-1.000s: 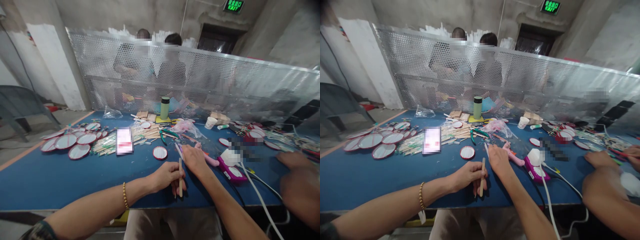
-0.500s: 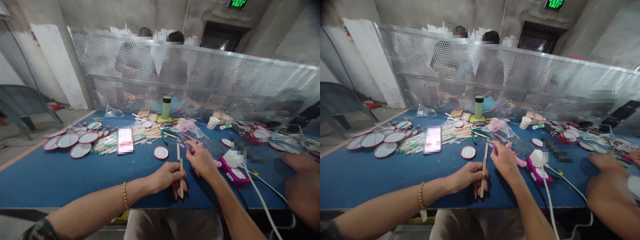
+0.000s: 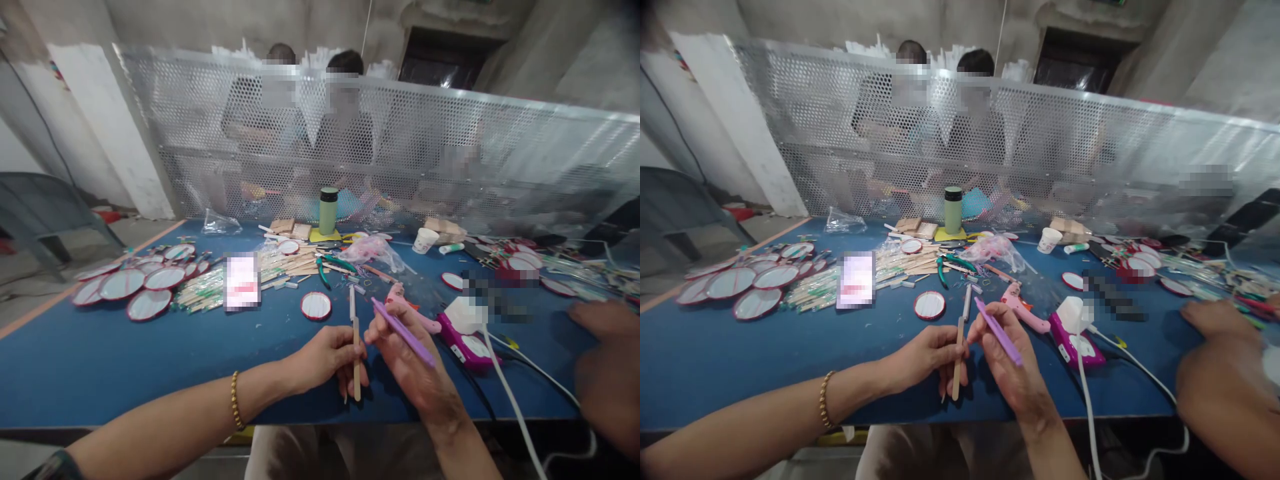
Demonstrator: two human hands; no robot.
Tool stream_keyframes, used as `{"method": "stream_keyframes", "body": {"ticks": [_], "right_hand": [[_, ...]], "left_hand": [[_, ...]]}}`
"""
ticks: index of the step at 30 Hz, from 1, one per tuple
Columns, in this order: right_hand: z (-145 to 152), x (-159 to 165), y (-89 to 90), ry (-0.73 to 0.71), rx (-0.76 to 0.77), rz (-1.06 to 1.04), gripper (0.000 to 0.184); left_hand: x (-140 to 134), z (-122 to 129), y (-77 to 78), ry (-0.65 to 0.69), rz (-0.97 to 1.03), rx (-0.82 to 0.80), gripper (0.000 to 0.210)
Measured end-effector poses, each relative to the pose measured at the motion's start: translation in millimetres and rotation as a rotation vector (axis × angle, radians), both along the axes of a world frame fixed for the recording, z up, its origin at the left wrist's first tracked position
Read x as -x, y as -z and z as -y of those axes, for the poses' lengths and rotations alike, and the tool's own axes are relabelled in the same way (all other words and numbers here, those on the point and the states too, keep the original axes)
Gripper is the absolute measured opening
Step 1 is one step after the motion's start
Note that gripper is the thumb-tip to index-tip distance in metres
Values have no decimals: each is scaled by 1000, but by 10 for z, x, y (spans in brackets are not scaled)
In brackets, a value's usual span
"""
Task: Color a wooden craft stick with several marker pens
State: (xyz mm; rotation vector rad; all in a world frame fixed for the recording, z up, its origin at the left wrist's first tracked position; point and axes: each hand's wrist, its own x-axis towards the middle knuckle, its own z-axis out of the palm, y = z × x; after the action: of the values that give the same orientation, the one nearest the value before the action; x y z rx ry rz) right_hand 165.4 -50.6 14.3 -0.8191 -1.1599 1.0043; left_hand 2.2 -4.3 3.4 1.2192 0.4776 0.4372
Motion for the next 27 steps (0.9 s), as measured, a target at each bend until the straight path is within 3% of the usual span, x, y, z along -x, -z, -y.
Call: {"method": "stream_keyframes", "body": {"ticks": [2,5,9,14,19,27], "right_hand": [[-8,39,28,84,0,-37,33],[26,71,110,320,-25,-34,30],[160,120,154,550,-23,169,22],[238,210,83,573,-73,503,17],[223,235,67,598,-137,565,17],[243,221,86,615,-104,602,20]], "left_hand": [[8,13,-12,3,-3,3,55],[15,32,-29,-9,-13,12,56],[20,50,-53,-21,-31,7,52],[21,55,-54,0,-23,4,51],[16,63,-47,4,-31,-12,51],[17,79,-67,20,-29,-20,54]]}}
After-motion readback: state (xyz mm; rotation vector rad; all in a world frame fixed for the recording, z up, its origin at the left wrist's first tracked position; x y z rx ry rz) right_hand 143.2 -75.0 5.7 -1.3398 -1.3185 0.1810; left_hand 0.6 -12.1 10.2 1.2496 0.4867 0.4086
